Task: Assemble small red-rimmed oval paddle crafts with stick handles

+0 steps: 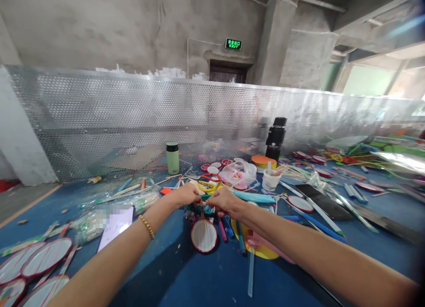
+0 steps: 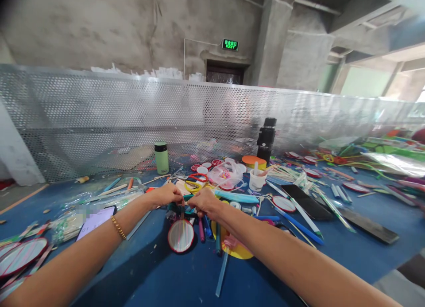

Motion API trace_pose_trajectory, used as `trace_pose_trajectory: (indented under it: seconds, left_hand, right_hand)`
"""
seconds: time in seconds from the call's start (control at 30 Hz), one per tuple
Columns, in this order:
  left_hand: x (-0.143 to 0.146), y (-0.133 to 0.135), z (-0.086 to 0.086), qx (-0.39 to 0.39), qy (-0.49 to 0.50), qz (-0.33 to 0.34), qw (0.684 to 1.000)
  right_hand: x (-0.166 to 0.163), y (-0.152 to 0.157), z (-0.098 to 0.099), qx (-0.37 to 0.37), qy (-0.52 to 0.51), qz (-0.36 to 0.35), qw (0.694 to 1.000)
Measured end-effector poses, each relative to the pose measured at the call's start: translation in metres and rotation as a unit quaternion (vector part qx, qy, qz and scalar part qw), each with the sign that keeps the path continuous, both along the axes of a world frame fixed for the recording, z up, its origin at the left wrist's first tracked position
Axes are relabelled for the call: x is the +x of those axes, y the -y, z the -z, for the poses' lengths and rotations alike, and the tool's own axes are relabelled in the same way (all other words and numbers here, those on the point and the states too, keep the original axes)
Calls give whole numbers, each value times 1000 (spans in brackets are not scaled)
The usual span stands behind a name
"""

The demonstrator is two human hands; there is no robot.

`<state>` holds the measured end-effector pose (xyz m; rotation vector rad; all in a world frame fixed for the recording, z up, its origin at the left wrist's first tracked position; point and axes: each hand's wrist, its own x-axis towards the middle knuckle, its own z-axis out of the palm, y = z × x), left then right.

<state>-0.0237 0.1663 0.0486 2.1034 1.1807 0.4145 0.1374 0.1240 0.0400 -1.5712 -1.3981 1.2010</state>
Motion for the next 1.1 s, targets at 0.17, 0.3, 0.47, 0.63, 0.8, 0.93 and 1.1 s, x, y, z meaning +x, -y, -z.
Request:
trace_pose_trajectory:
  seconds: [0.17, 0.3, 0.47, 0.63, 0.8, 0.93, 1.1]
  left_hand:
    - [0, 1, 1, -8, 9, -7, 1000]
    - [-1, 0, 3, -14, 13, -5, 1000]
    - [-2, -2, 4, -8, 13, -2, 1000]
    - [-3, -2, 5, 5, 6, -1, 1000]
    - [-3, -4, 7, 15, -6, -8, 1000]
    - [-2, -6, 8, 17, -14, -7, 1000]
    - [-2, -6, 7, 21, -20, -10, 1000]
  right_hand:
    - [-1, -2, 3, 0, 21, 1, 1000]
    - [-1, -5, 6, 2, 23, 3, 1000]
    - [-1, -4, 6, -5, 8, -1, 1000]
    - [-1, -3, 5, -12, 0, -3, 1000]
    - [-1, -3, 6, -16, 1, -6, 1000]
    - [-2, -2, 5, -21, 4, -6, 1000]
    - [-4, 3, 0, -26, 4, -4, 1000]
